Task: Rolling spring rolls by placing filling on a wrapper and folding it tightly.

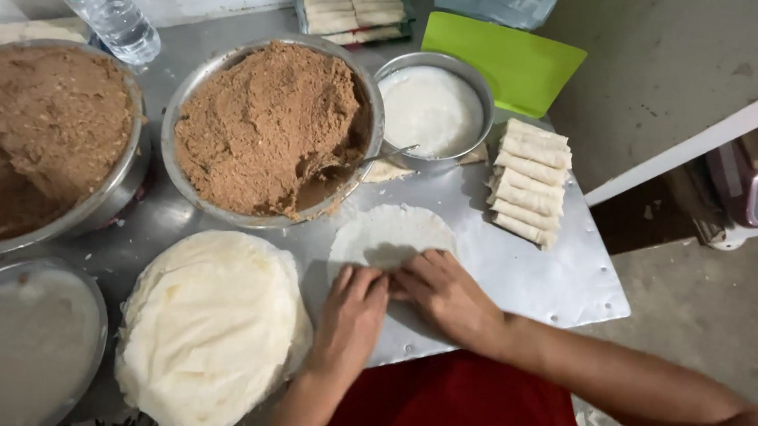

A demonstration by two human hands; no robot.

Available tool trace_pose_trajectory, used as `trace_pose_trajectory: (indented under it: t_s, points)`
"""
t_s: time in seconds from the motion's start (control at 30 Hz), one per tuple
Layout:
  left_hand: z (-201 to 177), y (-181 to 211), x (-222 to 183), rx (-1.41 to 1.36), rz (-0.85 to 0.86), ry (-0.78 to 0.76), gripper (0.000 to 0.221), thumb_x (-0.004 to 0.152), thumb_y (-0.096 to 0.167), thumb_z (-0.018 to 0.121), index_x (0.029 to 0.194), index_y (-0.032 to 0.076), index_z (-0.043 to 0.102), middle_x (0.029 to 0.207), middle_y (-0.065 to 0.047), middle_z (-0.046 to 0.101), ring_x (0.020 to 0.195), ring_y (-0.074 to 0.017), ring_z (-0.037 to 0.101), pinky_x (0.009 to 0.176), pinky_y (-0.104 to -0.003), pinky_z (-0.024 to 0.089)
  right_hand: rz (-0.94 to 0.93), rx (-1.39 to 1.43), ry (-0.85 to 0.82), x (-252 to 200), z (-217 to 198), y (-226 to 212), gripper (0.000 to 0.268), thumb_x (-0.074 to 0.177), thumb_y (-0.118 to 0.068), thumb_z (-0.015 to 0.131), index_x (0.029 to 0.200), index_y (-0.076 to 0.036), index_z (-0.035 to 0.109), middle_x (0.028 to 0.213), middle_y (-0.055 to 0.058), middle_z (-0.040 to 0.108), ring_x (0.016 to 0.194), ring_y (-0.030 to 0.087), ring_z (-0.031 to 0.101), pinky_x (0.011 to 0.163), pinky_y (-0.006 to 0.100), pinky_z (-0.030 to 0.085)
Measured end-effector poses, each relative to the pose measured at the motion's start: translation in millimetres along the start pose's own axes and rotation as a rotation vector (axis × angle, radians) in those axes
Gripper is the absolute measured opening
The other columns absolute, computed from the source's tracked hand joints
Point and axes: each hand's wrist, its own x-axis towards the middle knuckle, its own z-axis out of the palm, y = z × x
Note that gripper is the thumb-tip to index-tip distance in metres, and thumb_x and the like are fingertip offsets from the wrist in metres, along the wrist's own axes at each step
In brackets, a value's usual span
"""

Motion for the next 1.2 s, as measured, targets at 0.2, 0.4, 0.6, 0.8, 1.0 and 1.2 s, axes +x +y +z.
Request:
trace_pose_trajectory:
  t_s: [0.2,0.4,0.6,0.8,1.0,1.2]
  points:
    - [-6,26,-29,0.173,0.002,-0.05,0.02,0.092,0.005,0.069,0.111,0.004,0.069,0.109,-0.01,0.059,0.095,-0.0278,0.054,0.088,-0.04,0.049,0.036,0.062,-0.004,-32,6,-17,0.02,0.102,-0.002,0.057,0.119,0.006,0.064,0.108,0.015,0.058,0.091,0.031,0.053,0.083,0.042,0.047]
    - [10,3,-45,-0.254,-0.202,-0.133,0.027,0.092,0.016,0.072,0.117,0.008,0.067,0.11,-0.009,0.067,0.1,-0.0249,0.06,0.089,-0.034,0.054,0.167,0.303,-0.016,-34,8,-3,0.014,0.093,-0.011,0.073,0.105,-0.006,0.07,0.101,0.011,0.066,0.094,0.028,0.064,0.085,0.04,0.056]
    - [-6,-4,-50,0.116,-0.115,-0.066,0.035,0.08,-0.001,0.075,0.115,-0.001,0.071,0.114,-0.014,0.069,0.097,-0.0299,0.057,0.08,-0.038,0.054,0.092,0.133,0.019,-46,-4,8,0.02,0.101,-0.003,0.059,0.119,0.002,0.065,0.108,0.016,0.062,0.09,0.032,0.058,0.082,0.04,0.05]
    - [-35,7,-41,0.394,0.056,-0.209,0.041,0.093,0.005,0.054,0.133,-0.003,0.06,0.125,-0.016,0.058,0.111,-0.0298,0.055,0.105,-0.04,0.047,-0.02,-0.207,-0.089,-64,0,21,0.049,0.1,-0.006,0.06,0.148,-0.002,0.049,0.137,0.014,0.056,0.123,0.031,0.05,0.09,0.045,0.042]
    - [-67,8,11,0.385,0.119,-0.143,0.02,0.093,-0.001,0.063,0.113,-0.002,0.069,0.097,-0.012,0.055,0.087,-0.0268,0.051,0.072,-0.038,0.049,-0.008,-0.294,0.054,-28,-18,48,0.018,0.103,-0.012,0.06,0.121,-0.009,0.059,0.109,0.009,0.058,0.1,0.024,0.048,0.078,0.039,0.037]
    - [-65,57,-7,0.382,0.128,-0.047,0.013,0.095,0.004,0.051,0.088,0.002,0.063,0.088,-0.012,0.053,0.077,-0.0305,0.051,0.068,-0.042,0.045,-0.067,-0.22,-0.048,-57,-53,11,0.036,0.098,-0.003,0.059,0.134,0.002,0.056,0.113,0.011,0.059,0.101,0.03,0.051,0.082,0.045,0.041]
